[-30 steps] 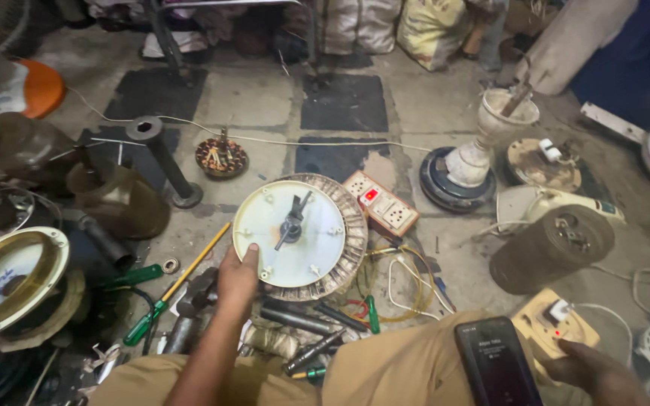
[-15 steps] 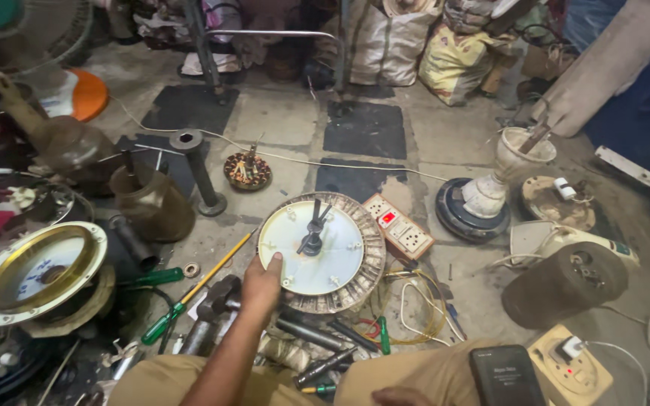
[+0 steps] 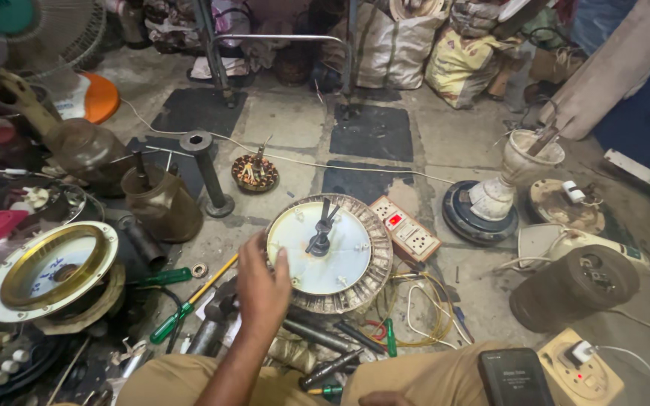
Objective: The person assembles a ceiling fan motor and housing by hand. They align a metal bearing and shaft into the central motor housing, insert a puller tool to secure components, and then fit the circular white outer cover over the assembly.
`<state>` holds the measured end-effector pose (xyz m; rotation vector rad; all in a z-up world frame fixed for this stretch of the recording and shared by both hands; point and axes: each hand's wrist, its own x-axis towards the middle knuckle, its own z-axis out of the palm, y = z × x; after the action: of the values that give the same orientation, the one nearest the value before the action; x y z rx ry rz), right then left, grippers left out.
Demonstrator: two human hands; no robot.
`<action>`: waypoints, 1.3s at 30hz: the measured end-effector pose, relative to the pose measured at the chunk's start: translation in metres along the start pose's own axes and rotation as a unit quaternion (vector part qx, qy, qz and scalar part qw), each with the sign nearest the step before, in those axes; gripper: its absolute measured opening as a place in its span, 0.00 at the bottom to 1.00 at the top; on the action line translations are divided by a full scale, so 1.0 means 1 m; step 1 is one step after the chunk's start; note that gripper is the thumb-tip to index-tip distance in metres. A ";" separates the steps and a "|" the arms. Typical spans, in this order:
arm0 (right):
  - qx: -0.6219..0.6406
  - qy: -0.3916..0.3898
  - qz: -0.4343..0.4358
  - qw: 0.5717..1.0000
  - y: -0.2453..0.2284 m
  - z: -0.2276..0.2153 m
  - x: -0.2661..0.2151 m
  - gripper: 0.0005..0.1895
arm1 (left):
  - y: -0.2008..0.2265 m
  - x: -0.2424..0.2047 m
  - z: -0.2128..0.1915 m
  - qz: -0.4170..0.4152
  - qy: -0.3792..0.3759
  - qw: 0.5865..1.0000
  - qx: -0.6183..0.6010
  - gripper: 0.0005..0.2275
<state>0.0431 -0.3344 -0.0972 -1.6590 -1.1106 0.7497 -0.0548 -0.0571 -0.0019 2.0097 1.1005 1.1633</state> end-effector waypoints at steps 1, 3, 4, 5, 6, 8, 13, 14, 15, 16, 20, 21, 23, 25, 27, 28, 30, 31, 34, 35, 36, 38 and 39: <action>-0.015 0.001 -0.011 1.000 -0.014 0.002 0.007 0.20 | 0.012 0.007 -0.004 0.009 -0.018 1.000 0.003 0.23; -0.054 0.007 -0.034 0.998 -0.044 0.008 0.021 0.20 | 0.037 0.022 -0.003 0.028 -0.084 0.996 0.024 0.27; -0.082 0.018 -0.049 0.995 -0.062 0.009 0.031 0.20 | 0.049 0.031 0.001 0.038 -0.116 0.992 0.034 0.28; -0.111 0.026 -0.062 0.992 -0.080 0.009 0.040 0.20 | 0.059 0.040 0.008 0.034 -0.134 0.988 0.065 0.29; -0.139 0.032 -0.073 0.987 -0.096 0.008 0.050 0.20 | 0.067 0.048 0.015 0.029 -0.152 0.983 0.097 0.29; -0.219 0.001 0.005 0.976 -0.123 0.004 0.074 0.25 | 0.075 0.062 0.028 0.003 -0.197 0.971 0.139 0.28; -0.267 0.067 -0.022 0.961 -0.139 -0.005 0.096 0.28 | 0.067 0.076 0.050 -0.023 -0.257 0.949 0.182 0.20; -0.258 0.088 -0.002 0.962 -0.139 -0.010 0.099 0.28 | 0.064 0.078 0.048 -0.024 -0.261 0.954 0.149 0.19; -0.248 0.110 0.019 0.962 -0.139 -0.015 0.102 0.29 | 0.061 0.080 0.043 -0.023 -0.264 0.958 0.115 0.17; -0.257 0.121 0.024 0.959 -0.139 -0.020 0.103 0.31 | 0.060 0.080 0.038 -0.023 -0.268 0.960 0.081 0.16; -0.345 0.153 -0.013 0.926 -0.152 -0.028 0.111 0.39 | 0.059 0.089 0.028 -0.019 -0.307 0.950 0.045 0.10; -0.381 0.156 -0.036 0.910 -0.157 -0.028 0.114 0.40 | 0.056 0.089 0.027 0.027 -0.300 0.953 0.041 0.10; -0.427 0.125 -0.026 0.895 -0.167 -0.027 0.128 0.43 | 0.054 0.092 0.031 0.104 -0.289 0.951 0.037 0.09; -0.457 0.075 -0.010 0.886 -0.172 -0.025 0.142 0.48 | 0.052 0.086 0.031 0.158 -0.283 0.945 0.043 0.10; -0.473 0.006 0.015 0.881 -0.170 -0.025 0.159 0.57 | 0.052 0.081 0.031 0.047 -0.279 0.957 0.061 0.20; -0.476 -0.026 0.021 0.879 -0.169 -0.026 0.166 0.59 | 0.055 0.083 0.033 -0.005 -0.274 0.959 0.068 0.26; -0.480 -0.094 0.035 0.871 -0.162 -0.027 0.173 0.63 | 0.055 0.080 0.030 0.023 -0.283 0.954 0.093 0.27; -0.500 -0.116 0.035 0.858 -0.158 -0.026 0.175 0.65 | 0.054 0.078 0.031 0.036 -0.288 0.951 0.104 0.28; -0.519 -0.134 0.016 0.844 -0.148 -0.017 0.185 0.68 | 0.052 0.077 0.036 0.008 -0.302 0.946 0.118 0.27; -0.504 -0.107 -0.002 0.857 -0.145 -0.015 0.187 0.68 | 0.052 0.077 0.038 0.012 -0.294 0.949 0.115 0.27; -0.487 -0.081 -0.022 0.869 -0.142 -0.013 0.190 0.69 | 0.052 0.079 0.041 0.015 -0.283 0.952 0.114 0.28; -0.497 -0.074 -0.019 0.864 -0.137 -0.012 0.194 0.68 | 0.051 0.080 0.045 0.023 -0.272 0.955 0.114 0.29; -0.502 -0.072 -0.017 0.862 -0.135 -0.010 0.194 0.68 | 0.051 0.079 0.047 0.027 -0.270 0.955 0.116 0.29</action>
<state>0.0852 -0.1441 0.0373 -2.4384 -1.8113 0.2367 0.0277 -0.0175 0.0493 2.3519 0.9282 0.4614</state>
